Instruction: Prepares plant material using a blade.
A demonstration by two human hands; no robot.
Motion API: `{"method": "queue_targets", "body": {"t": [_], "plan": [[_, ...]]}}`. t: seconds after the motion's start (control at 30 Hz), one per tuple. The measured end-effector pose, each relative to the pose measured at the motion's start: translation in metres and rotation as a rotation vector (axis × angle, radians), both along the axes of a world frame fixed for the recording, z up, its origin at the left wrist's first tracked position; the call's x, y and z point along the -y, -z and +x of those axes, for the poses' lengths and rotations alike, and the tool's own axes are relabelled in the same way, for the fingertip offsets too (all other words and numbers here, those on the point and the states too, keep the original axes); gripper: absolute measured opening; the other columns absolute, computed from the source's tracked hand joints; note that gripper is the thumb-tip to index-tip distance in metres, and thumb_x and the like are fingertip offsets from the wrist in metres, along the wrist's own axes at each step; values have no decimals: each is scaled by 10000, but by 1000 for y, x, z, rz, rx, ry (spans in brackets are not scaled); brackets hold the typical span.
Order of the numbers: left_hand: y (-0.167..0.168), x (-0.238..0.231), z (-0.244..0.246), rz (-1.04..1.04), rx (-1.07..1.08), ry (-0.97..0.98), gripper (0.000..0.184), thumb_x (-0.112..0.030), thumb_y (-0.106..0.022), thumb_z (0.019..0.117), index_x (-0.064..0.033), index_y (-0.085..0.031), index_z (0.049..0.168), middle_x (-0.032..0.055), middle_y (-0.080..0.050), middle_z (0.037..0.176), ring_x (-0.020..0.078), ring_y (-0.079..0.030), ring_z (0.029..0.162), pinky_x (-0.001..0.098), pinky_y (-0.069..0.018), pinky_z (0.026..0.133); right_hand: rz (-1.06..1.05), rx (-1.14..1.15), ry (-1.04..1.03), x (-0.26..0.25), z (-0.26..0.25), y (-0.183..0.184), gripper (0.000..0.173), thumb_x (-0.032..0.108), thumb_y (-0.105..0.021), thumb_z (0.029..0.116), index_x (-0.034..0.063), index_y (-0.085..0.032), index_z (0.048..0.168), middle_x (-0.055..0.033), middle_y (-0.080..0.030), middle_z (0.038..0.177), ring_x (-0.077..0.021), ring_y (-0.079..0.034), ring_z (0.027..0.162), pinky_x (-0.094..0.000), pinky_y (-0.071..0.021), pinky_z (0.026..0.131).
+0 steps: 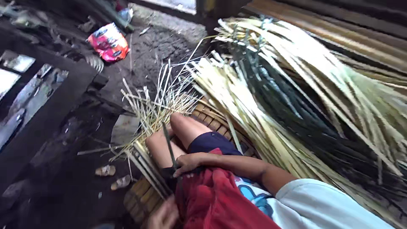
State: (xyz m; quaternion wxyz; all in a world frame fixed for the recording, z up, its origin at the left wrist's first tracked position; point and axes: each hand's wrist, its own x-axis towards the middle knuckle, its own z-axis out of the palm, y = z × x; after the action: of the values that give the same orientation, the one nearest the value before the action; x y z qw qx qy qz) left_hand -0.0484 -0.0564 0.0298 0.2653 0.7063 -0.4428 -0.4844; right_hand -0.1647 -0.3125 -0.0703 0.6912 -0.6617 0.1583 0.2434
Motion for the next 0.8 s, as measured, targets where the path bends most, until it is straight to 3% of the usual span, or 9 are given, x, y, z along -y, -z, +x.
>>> {"method": "queue_targets", "body": {"t": [0.13,0.17,0.23,0.33,0.37,0.43,0.53,0.63,0.8], "plan": [[-16,138,-2,-391,37,-318,650,-143,-606,1006,31,-320,1563,191,-537,1475,214,-620,1264,370,-530,1053,-105,208,-91,-17,-16,-15,411,340,-577,1057,-60,-674,1059,-147,-675,778,-210,-646,619,-413,-565,644],[-20,165,-7,-408,-66,-322,643,-154,-577,1018,-34,-298,1585,146,-533,1479,189,-632,1226,363,-542,1022,-139,291,-99,-20,-20,-18,401,324,-579,1056,-62,-677,1016,-150,-666,762,-220,-645,628,-425,-558,655],[-19,196,-24,-462,-364,-372,437,-139,-525,1050,-111,-497,1485,89,-694,1211,158,-705,896,337,-606,807,-212,417,-105,-20,-27,-25,337,271,-619,1035,-44,-695,940,-145,-666,770,-235,-650,700,-444,-536,711],[-21,205,-43,-491,-575,-480,298,-167,-491,1080,-138,-674,1313,68,-716,951,68,-598,583,209,-529,521,-290,466,-73,1,-45,-34,195,129,-716,947,-48,-699,1028,-203,-686,870,-333,-675,821,-548,-534,800],[-22,202,-45,-486,-604,-499,296,-177,-504,1077,-149,-683,1311,59,-705,941,53,-577,567,193,-511,501,-297,422,5,14,-52,-37,204,103,-679,961,-51,-691,1094,-215,-688,891,-342,-681,815,-559,-545,797],[-24,198,-47,-499,-656,-535,274,-154,-556,1052,-118,-687,1291,67,-686,855,66,-592,561,205,-528,500,-199,364,286,41,-64,-47,221,138,-546,1038,-12,-672,1140,-123,-693,854,-202,-669,685,-401,-587,680],[-26,197,-55,-509,-676,-580,172,-164,-607,1030,-95,-713,1147,75,-683,785,81,-616,548,221,-552,494,241,371,609,66,-74,-84,288,198,-390,1107,59,-579,1273,-83,-725,888,-139,-640,557,-284,-569,512],[-31,201,-62,-505,-666,-606,125,-163,-622,1024,-81,-711,1056,78,-667,731,72,-593,502,199,-519,449,256,479,639,77,-76,-111,249,143,-396,1086,46,-599,1194,-95,-716,840,-143,-602,489,-265,-537,437],[-32,205,-65,-519,-573,-646,93,-133,-635,1015,-70,-701,1033,73,-635,709,73,-574,504,194,-508,454,140,581,575,88,-73,-120,230,90,-405,1066,18,-612,1135,-49,-695,800,-95,-587,498,-234,-527,450]]}}
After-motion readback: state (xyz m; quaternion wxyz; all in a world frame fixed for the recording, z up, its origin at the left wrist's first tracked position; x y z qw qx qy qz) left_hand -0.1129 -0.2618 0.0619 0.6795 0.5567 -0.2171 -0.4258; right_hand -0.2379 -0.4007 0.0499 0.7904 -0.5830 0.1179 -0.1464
